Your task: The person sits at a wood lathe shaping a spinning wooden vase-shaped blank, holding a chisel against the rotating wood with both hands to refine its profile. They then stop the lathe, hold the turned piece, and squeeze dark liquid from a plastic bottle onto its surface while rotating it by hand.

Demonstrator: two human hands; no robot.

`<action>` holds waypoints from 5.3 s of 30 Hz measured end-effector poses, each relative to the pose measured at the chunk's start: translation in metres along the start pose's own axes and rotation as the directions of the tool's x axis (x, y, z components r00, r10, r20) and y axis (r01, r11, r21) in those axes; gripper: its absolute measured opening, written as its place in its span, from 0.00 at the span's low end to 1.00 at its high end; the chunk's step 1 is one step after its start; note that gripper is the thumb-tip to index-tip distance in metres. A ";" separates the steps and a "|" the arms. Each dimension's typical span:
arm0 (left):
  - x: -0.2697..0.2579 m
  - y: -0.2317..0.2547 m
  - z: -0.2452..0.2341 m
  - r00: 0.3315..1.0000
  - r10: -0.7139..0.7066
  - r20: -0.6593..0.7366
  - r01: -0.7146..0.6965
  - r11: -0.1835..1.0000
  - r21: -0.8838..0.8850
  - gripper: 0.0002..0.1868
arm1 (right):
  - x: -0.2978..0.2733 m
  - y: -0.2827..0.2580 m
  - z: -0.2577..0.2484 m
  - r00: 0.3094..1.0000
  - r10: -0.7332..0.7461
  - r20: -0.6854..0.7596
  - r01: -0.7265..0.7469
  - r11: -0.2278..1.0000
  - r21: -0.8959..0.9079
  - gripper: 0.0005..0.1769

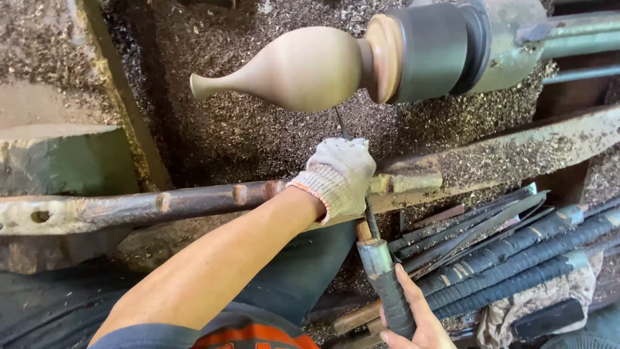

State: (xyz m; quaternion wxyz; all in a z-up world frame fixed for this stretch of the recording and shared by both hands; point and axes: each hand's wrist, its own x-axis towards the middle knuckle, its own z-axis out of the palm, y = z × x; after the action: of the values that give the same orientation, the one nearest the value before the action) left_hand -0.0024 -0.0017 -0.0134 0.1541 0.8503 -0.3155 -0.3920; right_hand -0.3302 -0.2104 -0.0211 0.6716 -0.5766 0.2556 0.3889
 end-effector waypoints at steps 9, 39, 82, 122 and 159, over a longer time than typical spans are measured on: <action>-0.001 -0.002 0.003 0.999 0.035 0.038 -0.037 0.998 0.045 0.16 | 0.005 0.000 0.038 0.997 -0.047 -0.067 0.055 0.990 0.127 0.64; 0.030 0.027 0.014 0.961 -0.259 -0.097 0.245 0.960 -0.136 0.15 | 0.012 -0.045 -0.114 0.999 0.051 -0.012 -0.050 0.849 -0.527 0.61; 0.031 0.028 0.003 0.979 -0.203 -0.015 0.200 0.973 -0.117 0.31 | 0.008 -0.013 -0.041 0.984 -0.009 -0.176 -0.037 0.965 -0.258 0.65; 0.040 0.020 0.021 0.972 -0.200 -0.124 0.171 0.961 -0.216 0.28 | 0.004 -0.004 -0.020 0.990 0.066 -0.123 -0.081 0.989 -0.122 0.73; 0.023 -0.011 -0.009 0.997 0.065 -0.050 -0.070 0.992 -0.101 0.15 | 0.004 0.036 0.057 0.962 0.137 -0.235 -0.059 0.949 0.311 0.33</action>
State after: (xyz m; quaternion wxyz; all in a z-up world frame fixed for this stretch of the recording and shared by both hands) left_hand 0.0204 -0.0078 -0.0262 0.2180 0.8390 -0.3200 -0.3824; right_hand -0.3639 -0.1526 -0.0334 0.6931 -0.4988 0.4240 0.3016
